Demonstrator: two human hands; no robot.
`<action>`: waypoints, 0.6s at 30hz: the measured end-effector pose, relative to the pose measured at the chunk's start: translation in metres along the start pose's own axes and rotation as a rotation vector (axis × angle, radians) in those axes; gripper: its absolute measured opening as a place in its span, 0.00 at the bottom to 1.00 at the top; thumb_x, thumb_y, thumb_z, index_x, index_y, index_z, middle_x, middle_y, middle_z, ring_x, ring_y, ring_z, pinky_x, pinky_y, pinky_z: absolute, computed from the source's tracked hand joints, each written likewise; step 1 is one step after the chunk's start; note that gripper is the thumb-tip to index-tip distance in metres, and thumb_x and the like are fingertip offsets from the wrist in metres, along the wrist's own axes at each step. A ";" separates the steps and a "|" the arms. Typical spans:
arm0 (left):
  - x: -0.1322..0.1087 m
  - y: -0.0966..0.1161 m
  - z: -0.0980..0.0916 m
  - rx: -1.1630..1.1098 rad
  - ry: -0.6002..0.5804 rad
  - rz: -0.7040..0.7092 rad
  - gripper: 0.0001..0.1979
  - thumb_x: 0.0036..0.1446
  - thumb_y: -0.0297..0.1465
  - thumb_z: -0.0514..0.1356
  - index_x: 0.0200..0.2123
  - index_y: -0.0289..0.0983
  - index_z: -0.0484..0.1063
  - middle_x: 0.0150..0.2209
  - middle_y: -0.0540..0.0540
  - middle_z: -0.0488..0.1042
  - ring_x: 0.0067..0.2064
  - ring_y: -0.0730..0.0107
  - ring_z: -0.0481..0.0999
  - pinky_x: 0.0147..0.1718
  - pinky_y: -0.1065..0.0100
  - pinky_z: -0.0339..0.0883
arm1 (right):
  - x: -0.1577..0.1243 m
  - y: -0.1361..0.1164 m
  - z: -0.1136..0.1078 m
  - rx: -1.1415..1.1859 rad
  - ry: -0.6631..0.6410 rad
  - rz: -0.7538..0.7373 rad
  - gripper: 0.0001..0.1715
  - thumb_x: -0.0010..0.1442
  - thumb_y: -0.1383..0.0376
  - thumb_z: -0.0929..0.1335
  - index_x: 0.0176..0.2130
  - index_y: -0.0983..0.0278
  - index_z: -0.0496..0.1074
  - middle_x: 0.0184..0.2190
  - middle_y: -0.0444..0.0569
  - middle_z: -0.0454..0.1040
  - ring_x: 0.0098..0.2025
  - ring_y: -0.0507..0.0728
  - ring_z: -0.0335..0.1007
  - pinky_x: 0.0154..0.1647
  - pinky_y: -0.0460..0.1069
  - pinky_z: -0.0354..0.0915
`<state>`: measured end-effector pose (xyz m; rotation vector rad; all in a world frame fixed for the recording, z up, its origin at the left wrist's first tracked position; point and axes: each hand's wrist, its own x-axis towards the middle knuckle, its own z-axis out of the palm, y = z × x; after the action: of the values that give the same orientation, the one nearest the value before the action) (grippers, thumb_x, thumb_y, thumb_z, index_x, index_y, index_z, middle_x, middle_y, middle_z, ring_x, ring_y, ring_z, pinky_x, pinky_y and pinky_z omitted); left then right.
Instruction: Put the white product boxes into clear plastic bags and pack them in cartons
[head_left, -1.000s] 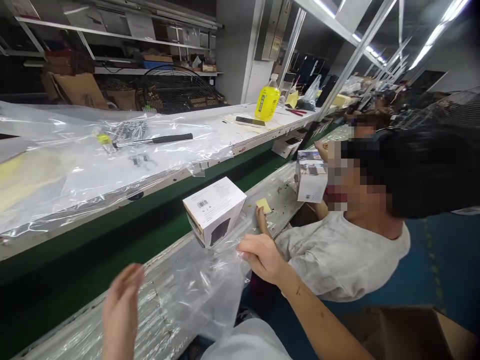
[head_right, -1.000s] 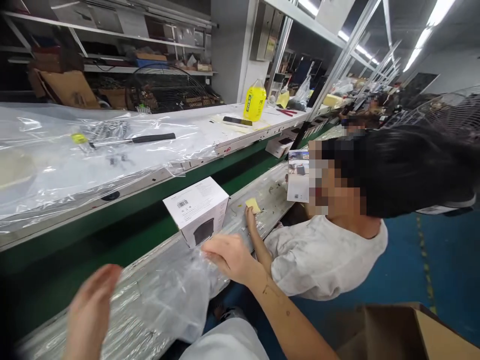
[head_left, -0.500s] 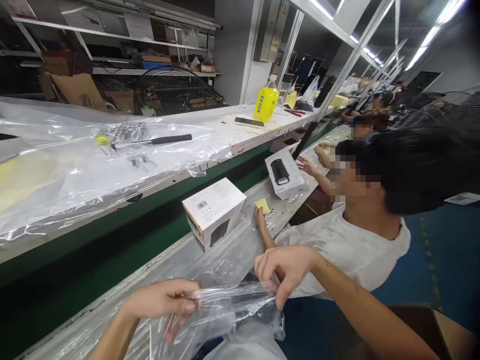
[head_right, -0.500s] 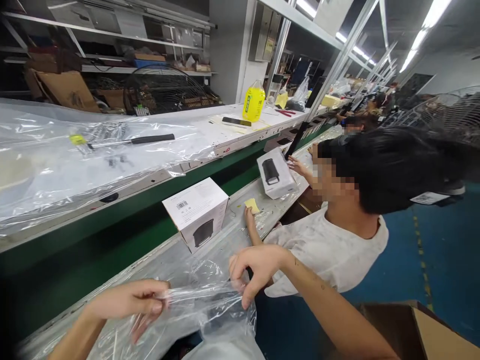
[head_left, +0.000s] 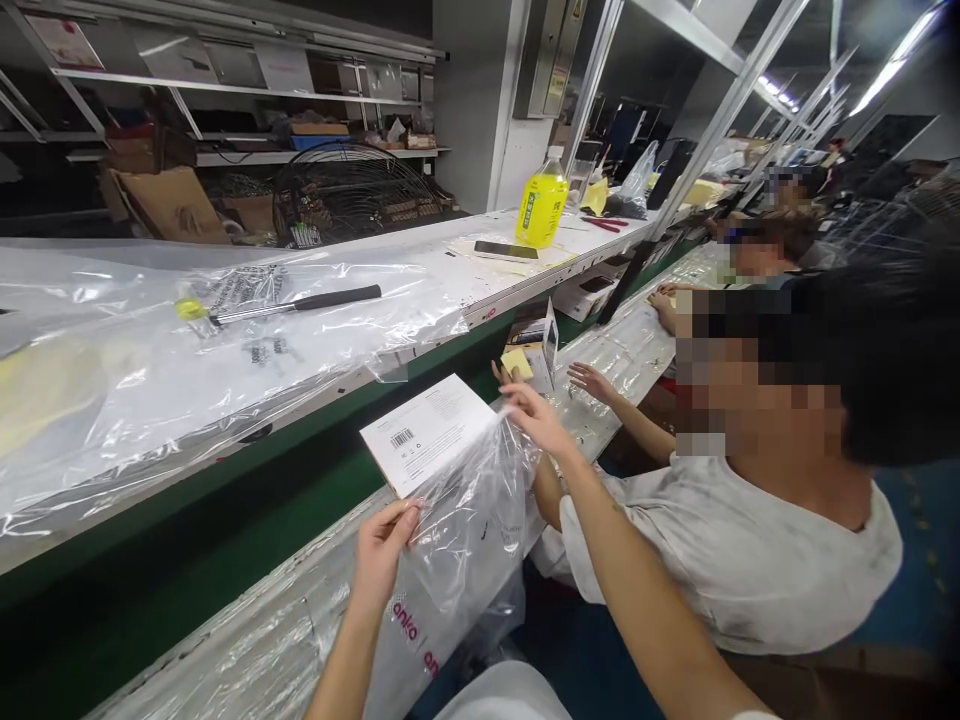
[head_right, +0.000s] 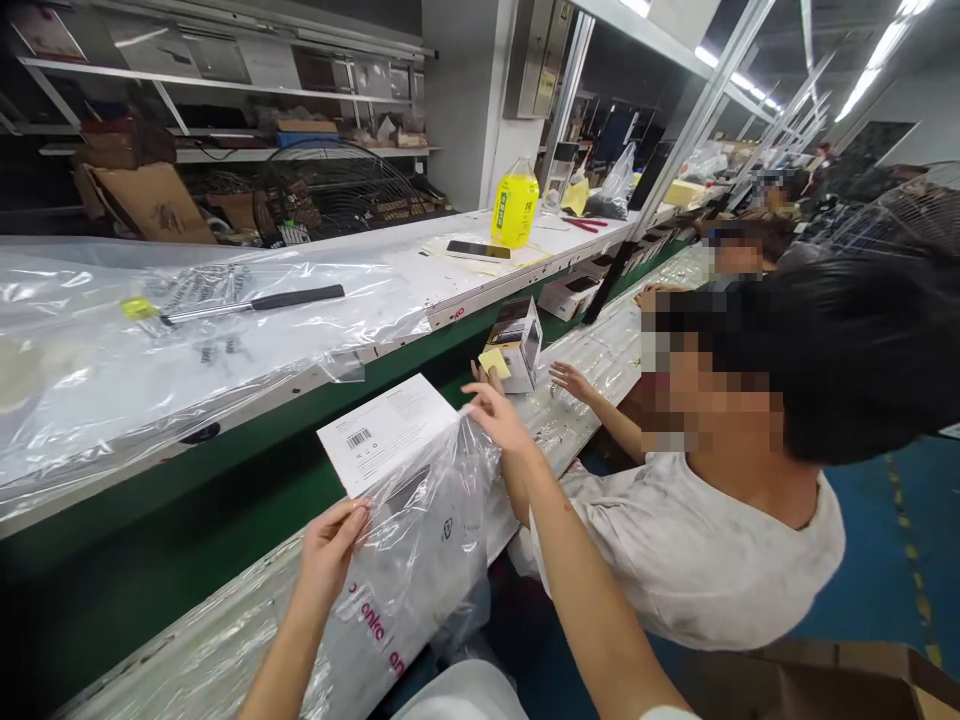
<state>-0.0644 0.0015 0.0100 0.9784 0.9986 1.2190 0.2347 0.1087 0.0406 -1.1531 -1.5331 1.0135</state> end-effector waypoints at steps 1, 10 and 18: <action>0.000 -0.002 0.006 0.005 0.079 0.046 0.18 0.50 0.46 0.71 0.33 0.36 0.81 0.19 0.51 0.67 0.22 0.76 0.62 0.22 0.72 0.54 | 0.018 0.002 0.003 0.016 -0.044 0.006 0.26 0.56 0.53 0.70 0.52 0.61 0.69 0.31 0.43 0.67 0.33 0.54 0.62 0.36 0.48 0.59; 0.039 0.029 0.000 -0.021 0.648 0.164 0.26 0.39 0.51 0.73 0.33 0.36 0.77 0.20 0.54 0.67 0.22 0.76 0.62 0.20 0.73 0.56 | 0.082 0.012 0.039 0.239 -0.200 0.119 0.31 0.49 0.44 0.74 0.46 0.60 0.74 0.41 0.45 0.73 0.40 0.56 0.67 0.42 0.48 0.62; 0.097 0.044 -0.014 0.018 0.663 0.109 0.26 0.37 0.51 0.71 0.30 0.37 0.71 0.22 0.54 0.69 0.23 0.76 0.63 0.21 0.74 0.56 | 0.113 0.027 0.060 0.269 -0.184 0.333 0.32 0.53 0.39 0.72 0.30 0.66 0.72 0.23 0.45 0.69 0.27 0.54 0.64 0.28 0.48 0.59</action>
<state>-0.0821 0.1022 0.0413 0.6489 1.4803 1.6793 0.1678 0.2198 0.0235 -1.1691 -1.3154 1.5366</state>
